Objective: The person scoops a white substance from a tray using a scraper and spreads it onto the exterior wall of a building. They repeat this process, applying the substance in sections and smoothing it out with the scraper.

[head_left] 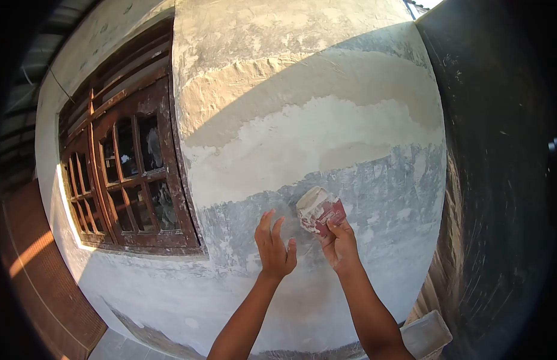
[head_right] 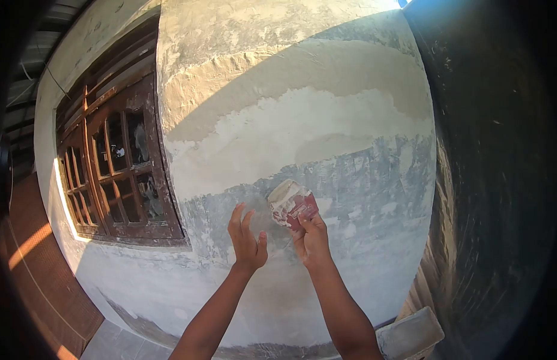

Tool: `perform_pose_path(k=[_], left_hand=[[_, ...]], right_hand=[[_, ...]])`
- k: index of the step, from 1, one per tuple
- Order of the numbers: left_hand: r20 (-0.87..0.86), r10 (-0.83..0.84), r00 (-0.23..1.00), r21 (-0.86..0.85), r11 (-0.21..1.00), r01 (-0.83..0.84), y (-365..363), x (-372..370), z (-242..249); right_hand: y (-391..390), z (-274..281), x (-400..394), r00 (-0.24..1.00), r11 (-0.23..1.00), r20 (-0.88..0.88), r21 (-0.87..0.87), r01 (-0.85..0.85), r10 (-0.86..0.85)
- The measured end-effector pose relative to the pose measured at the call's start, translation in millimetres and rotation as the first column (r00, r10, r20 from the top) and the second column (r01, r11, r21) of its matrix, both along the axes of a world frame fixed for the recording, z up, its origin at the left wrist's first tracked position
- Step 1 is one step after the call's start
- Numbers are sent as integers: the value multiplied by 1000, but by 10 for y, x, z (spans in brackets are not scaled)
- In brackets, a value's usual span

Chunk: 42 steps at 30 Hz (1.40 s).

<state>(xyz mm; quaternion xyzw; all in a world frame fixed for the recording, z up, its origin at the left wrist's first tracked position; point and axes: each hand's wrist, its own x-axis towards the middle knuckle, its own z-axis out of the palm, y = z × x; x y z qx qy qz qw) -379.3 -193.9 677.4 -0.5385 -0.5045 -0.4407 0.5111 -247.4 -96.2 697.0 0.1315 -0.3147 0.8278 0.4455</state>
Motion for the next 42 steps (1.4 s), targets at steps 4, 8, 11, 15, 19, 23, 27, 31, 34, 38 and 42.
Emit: perform_pose_path(k=[4,8,11,15,19,23,27,31,34,38,42], left_hand=[[13,11,1000,-24,1000,-10,-176,-162,67],[-24,5,1000,-21,1000,-5,-188,-338,197],[-38,47,998,-14,999,-48,-208,-437,383],[-93,53,994,0,999,-54,-288,-671,574],[-88,80,993,17,997,-79,-278,-861,726],[-96,94,991,34,995,-91,-455,-1058,805],[-135,190,973,39,982,-186,-770,-1350,1036],[-116,212,970,48,977,-208,-1050,-1627,1216],[-6,167,986,22,986,-167,-1153,-1906,1411],[272,-130,953,-24,990,141,-1263,-2224,1439],[313,-342,886,-79,920,383,-1346,-2356,1440]], right_hand=[[-192,76,-264,999,999,35,24,-30,29],[-176,135,-455,998,1000,65,-3,-4,4],[-173,202,-563,996,1000,88,23,-1,-1],[-122,386,-707,999,998,-33,64,10,-8],[-157,487,-874,1000,993,-4,117,5,-4],[-274,554,-1102,1000,982,7,187,18,-20],[-489,699,-1353,1000,977,-12,213,11,-9],[-707,824,-1690,973,897,-80,377,232,-218],[-1004,1026,-1778,777,562,-188,592,577,-601],[-1249,1147,-2173,412,44,-470,617,786,-781],[-1410,1174,-2418,131,-271,-603,529,804,-787]])
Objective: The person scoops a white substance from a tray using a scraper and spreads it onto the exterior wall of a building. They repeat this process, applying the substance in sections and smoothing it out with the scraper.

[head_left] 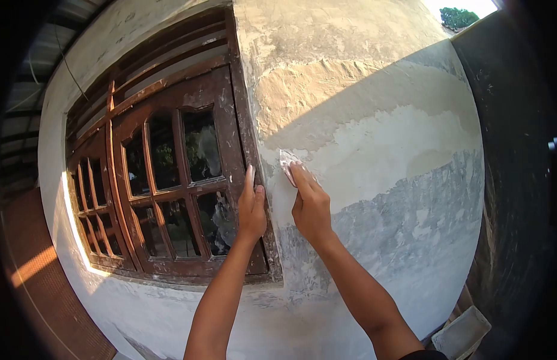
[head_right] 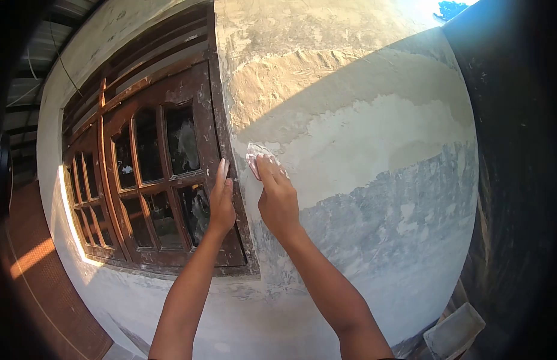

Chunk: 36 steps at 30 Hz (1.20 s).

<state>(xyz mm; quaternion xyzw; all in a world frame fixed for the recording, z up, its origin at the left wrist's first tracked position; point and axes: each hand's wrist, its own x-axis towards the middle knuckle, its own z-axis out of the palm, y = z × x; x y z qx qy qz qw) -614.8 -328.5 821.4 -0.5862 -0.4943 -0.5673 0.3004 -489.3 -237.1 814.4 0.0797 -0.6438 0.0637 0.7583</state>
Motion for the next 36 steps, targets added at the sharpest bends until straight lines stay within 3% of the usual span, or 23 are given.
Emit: perform_pose_path(k=[6,9,11,14,17,19,21,23,25,29,33,35,36], left_hand=[[122,-289,950,-61,953,298,-7,-104,-13],[177,-464,868,20,884,468,50,-184,-9],[209,-550,808,44,831,554,51,-238,-8],[212,-665,716,75,742,667,73,-373,20],[231,-689,687,110,720,685,56,-340,25],[161,-426,890,89,905,417,24,-230,85],[177,-354,918,98,935,341,38,-87,93],[-1,-219,976,197,957,215,217,-137,119],[-51,-238,970,212,947,243,340,-148,156],[-40,-431,902,260,867,426,527,-64,97],[-10,-583,812,276,779,563,555,-52,92],[-5,-534,845,266,814,516,572,-110,52],[-8,-493,870,273,836,476,595,-107,56]], right_hand=[[-9,-31,-414,933,931,-4,61,360,-361],[-41,-72,-590,858,860,72,65,506,-509],[-82,-81,-645,844,852,126,35,522,-522],[-118,-121,-617,724,746,193,84,660,-662],[-158,-368,-384,730,745,153,165,646,-667],[-239,-387,-158,842,849,112,98,519,-528],[-325,-171,1,887,889,62,15,457,-457],[-298,127,92,985,963,-74,-232,137,-158],[-24,372,90,986,965,-97,-236,111,-138],[31,729,-3,996,952,-83,-307,9,-36],[218,821,-178,979,942,34,-270,202,-200],[298,784,64,958,863,-97,-466,196,-271],[302,772,88,947,880,-192,-452,149,-259]])
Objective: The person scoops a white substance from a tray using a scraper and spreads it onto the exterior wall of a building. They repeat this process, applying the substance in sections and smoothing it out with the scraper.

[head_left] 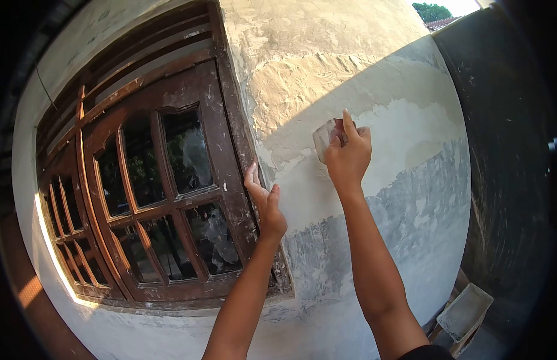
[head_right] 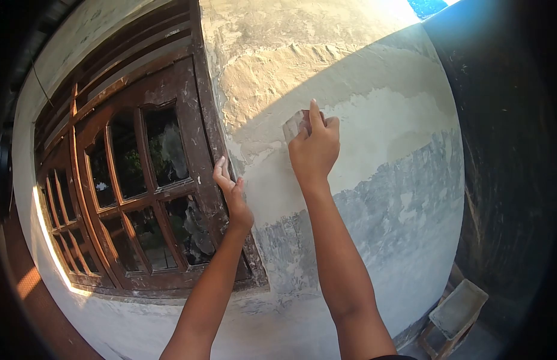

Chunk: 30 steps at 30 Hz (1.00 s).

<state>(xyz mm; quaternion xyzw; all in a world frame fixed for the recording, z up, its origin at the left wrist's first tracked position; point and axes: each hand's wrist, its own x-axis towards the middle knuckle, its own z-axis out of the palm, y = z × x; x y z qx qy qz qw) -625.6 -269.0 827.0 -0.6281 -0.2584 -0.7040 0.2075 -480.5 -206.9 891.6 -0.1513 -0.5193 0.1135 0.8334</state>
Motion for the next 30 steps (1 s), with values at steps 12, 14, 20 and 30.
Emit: perform_pose_path(k=[12,14,20,30], left_hand=[[-54,-80,995,73,994,84,28,55,10],[-40,-184,982,55,981,186,-8,87,14],[-57,-27,998,72,997,31,49,10,-7],[-76,-180,981,74,980,186,83,10,-11]], right_hand=[[-171,-11,-184,987,977,126,174,-122,101],[-141,-16,-247,981,985,193,157,-66,35],[-182,101,-135,995,974,98,226,-23,1],[-183,118,-238,950,951,296,309,1,-98]])
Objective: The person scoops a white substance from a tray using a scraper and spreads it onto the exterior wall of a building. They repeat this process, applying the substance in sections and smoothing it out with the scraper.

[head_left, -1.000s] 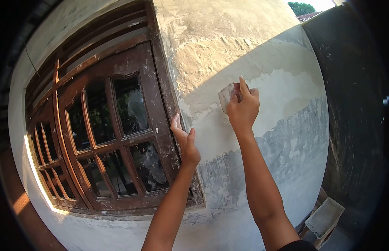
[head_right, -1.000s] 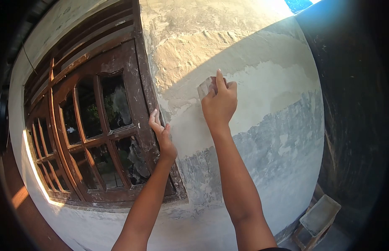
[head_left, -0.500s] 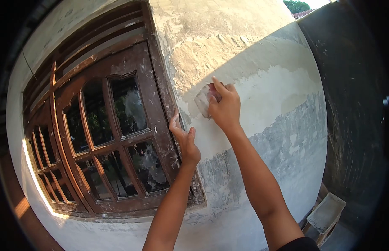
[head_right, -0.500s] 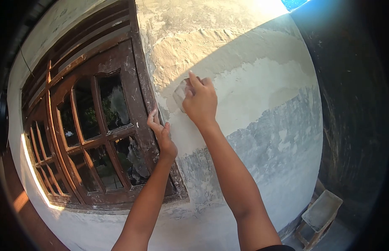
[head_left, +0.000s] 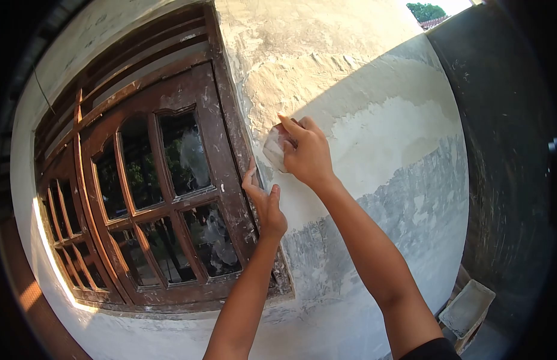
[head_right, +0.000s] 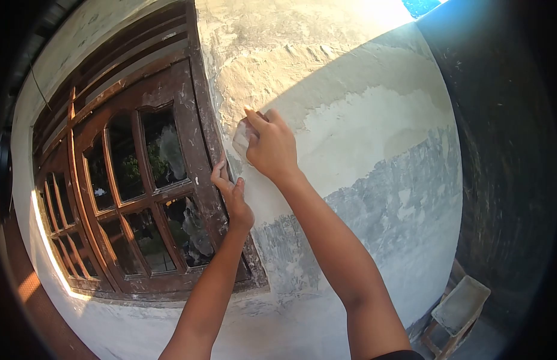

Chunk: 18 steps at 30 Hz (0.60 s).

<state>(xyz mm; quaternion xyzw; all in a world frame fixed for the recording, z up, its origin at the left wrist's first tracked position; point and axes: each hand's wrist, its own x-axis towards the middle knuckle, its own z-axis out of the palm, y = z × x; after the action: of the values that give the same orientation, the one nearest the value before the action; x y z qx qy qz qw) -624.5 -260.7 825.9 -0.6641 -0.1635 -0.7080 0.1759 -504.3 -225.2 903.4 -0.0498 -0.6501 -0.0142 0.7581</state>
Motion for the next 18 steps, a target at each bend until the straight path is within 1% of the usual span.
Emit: perform_pose_path(k=[1,3,4,5,6,7,8,9,11,12,14,15,16,17,18], left_hand=[[-1,3,1000,-5,1000,-3,-14,11,-7],[15,190,982,22,981,-191,-45,37,3],[13,194,981,24,981,-194,-33,22,7],[3,216,976,32,976,-216,-22,-13,-4],[-5,236,972,42,971,-236,-12,-23,-10],[-2,235,972,46,971,-235,-13,5,-4],[12,185,983,32,982,-185,-22,32,0],[29,136,990,15,991,-137,-36,47,-6],[40,144,989,6,990,-144,-41,33,-22],[41,172,984,2,985,-172,-41,31,-22],[36,199,979,-2,980,-199,-41,25,-9],[40,180,983,-2,984,-180,-38,19,-11],[44,160,986,-6,987,-160,-31,23,-21],[45,161,986,-9,987,-161,-27,27,-33],[41,218,975,-4,976,-218,-28,24,-32]], right_hand=[[73,18,47,1000,1000,-1,-5,-3,3],[216,118,210,951,982,-308,-186,-27,-32],[218,116,231,939,988,-344,-147,-43,-10],[176,70,180,938,988,-347,-146,-47,-7],[72,-3,88,975,993,-205,-49,-103,91],[0,-73,26,984,985,-47,40,-170,172],[5,-135,-11,997,997,25,25,-67,67],[76,-120,71,997,997,26,20,-69,68],[258,-75,280,966,966,-256,-239,-100,36],[249,-84,271,967,966,-252,-237,-98,37],[176,-156,189,977,982,-162,-107,-156,137],[138,-197,140,977,982,-108,-41,-187,181],[98,-259,69,988,988,-1,-8,-156,156],[158,-263,100,988,988,0,-12,-157,157],[250,-240,166,979,976,-121,-124,-178,163]])
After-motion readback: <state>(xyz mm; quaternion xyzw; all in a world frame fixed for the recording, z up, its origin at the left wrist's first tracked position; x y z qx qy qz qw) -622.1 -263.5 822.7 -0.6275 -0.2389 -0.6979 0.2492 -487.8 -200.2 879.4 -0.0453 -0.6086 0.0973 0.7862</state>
